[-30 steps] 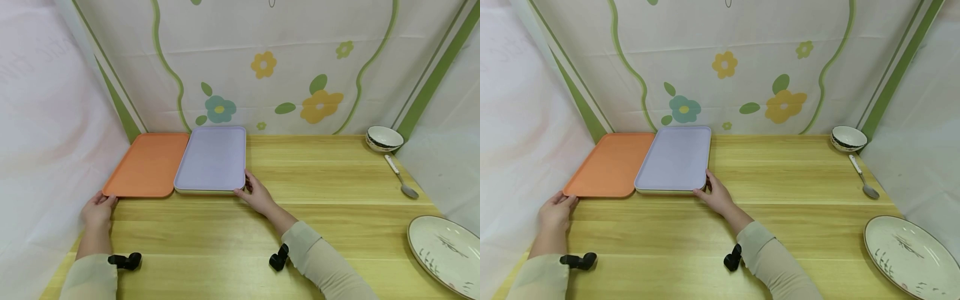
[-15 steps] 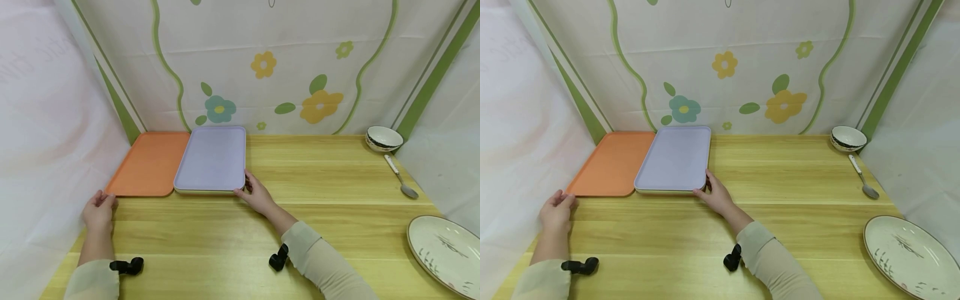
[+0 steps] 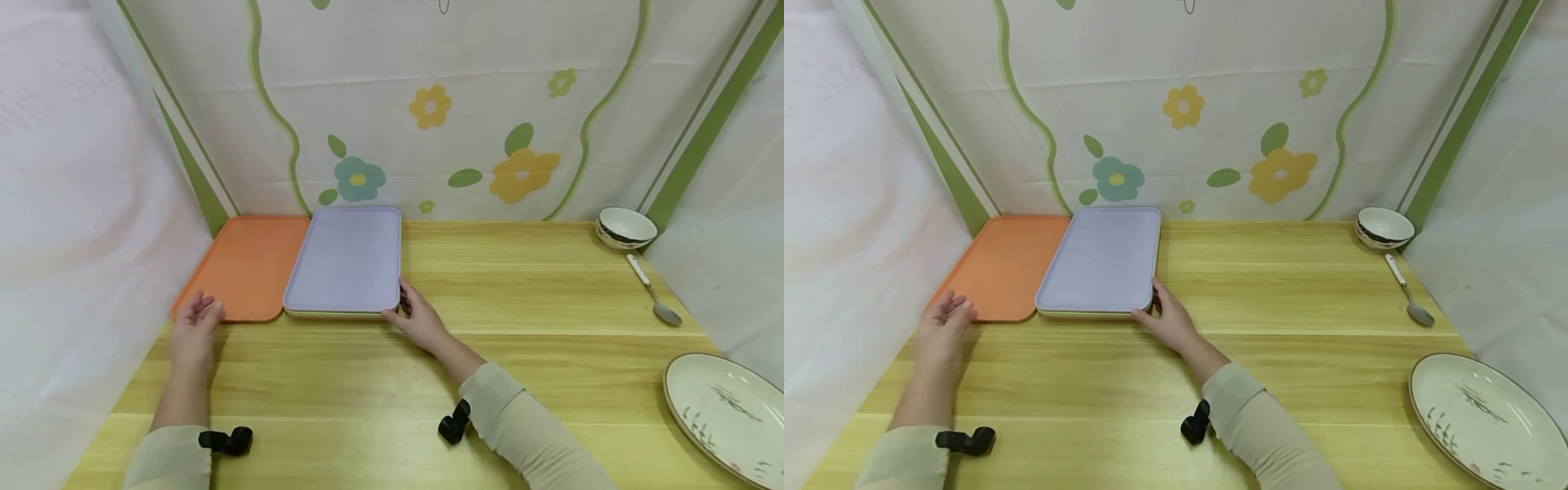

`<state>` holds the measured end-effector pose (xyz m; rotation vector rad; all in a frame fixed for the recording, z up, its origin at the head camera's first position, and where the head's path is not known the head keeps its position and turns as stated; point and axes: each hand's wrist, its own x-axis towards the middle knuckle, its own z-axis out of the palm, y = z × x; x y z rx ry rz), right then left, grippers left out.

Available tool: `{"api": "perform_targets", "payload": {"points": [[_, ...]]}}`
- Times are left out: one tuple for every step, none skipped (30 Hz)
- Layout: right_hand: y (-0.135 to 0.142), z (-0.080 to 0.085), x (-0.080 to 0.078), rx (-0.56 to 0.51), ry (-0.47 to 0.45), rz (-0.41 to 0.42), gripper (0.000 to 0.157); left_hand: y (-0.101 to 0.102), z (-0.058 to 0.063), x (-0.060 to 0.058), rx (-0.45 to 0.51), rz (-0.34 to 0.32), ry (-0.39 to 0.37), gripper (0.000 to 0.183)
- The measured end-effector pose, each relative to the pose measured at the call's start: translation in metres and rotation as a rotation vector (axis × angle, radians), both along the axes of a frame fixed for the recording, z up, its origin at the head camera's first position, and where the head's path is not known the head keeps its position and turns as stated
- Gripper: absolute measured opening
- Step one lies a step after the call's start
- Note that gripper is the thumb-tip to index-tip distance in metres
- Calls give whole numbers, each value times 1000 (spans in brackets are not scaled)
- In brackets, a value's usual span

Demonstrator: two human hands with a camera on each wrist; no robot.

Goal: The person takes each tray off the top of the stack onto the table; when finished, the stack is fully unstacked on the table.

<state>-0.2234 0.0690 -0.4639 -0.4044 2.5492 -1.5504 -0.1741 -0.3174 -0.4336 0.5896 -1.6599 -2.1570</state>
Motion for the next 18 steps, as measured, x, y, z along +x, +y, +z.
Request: {"api": "perform_targets", "payload": {"points": [[0, 0, 0, -3, 2, 0, 89, 4, 0, 0, -4, -25, -6, 70], [0, 0, 0, -6, 6, 1, 88, 8, 0, -1, -20, -57, -15, 71], [0, -1, 0, -9, 10, 2, 88, 12, 0, -1, -44, -87, -16, 71], [0, -1, 0, -10, 12, 1, 88, 16, 0, -1, -66, -120, -22, 72], [0, 0, 0, -10, 10, 0, 88, 20, 0, -2, -81, -152, -25, 72], [0, 0, 0, -12, 8, 0, 87, 25, 0, -2, -92, -181, -23, 72], [0, 0, 0, -13, 8, 0, 87, 29, -1, -3, -112, -213, -27, 73], [0, 1, 0, -13, 6, 0, 87, 32, -2, -3, -146, -249, -29, 73], [0, 1, 0, -12, 4, -1, 87, 36, -2, -4, -181, -279, -32, 73], [-1, 1, 0, -12, 2, -1, 87, 40, -3, -5, -206, -311, -37, 73], [-1, 1, 0, -11, -1, -1, 87, 43, -4, -6, -236, -342, -38, 74], [-1, 1, -1, -12, -1, -1, 87, 46, -5, -7, -262, -370, -40, 74], [-1, 0, -1, -12, 0, -1, 87, 48, -6, -8, -288, -396, -46, 75], [-1, 0, -1, -12, 0, -1, 87, 51, -7, -9, -311, -421, -49, 75], [-1, 0, -1, -12, 1, 0, 87, 53, -7, -10, -322, -439, -55, 74], [-1, 0, -1, -12, 2, 1, 87, 56, -8, -11, -326, -458, -56, 75], [0, -1, -1, -11, 2, 1, 87, 58, -9, -12, -332, -478, -59, 76], [0, -1, -1, -10, 3, 2, 86, 61, -9, -13, -340, -494, -64, 76]]}}
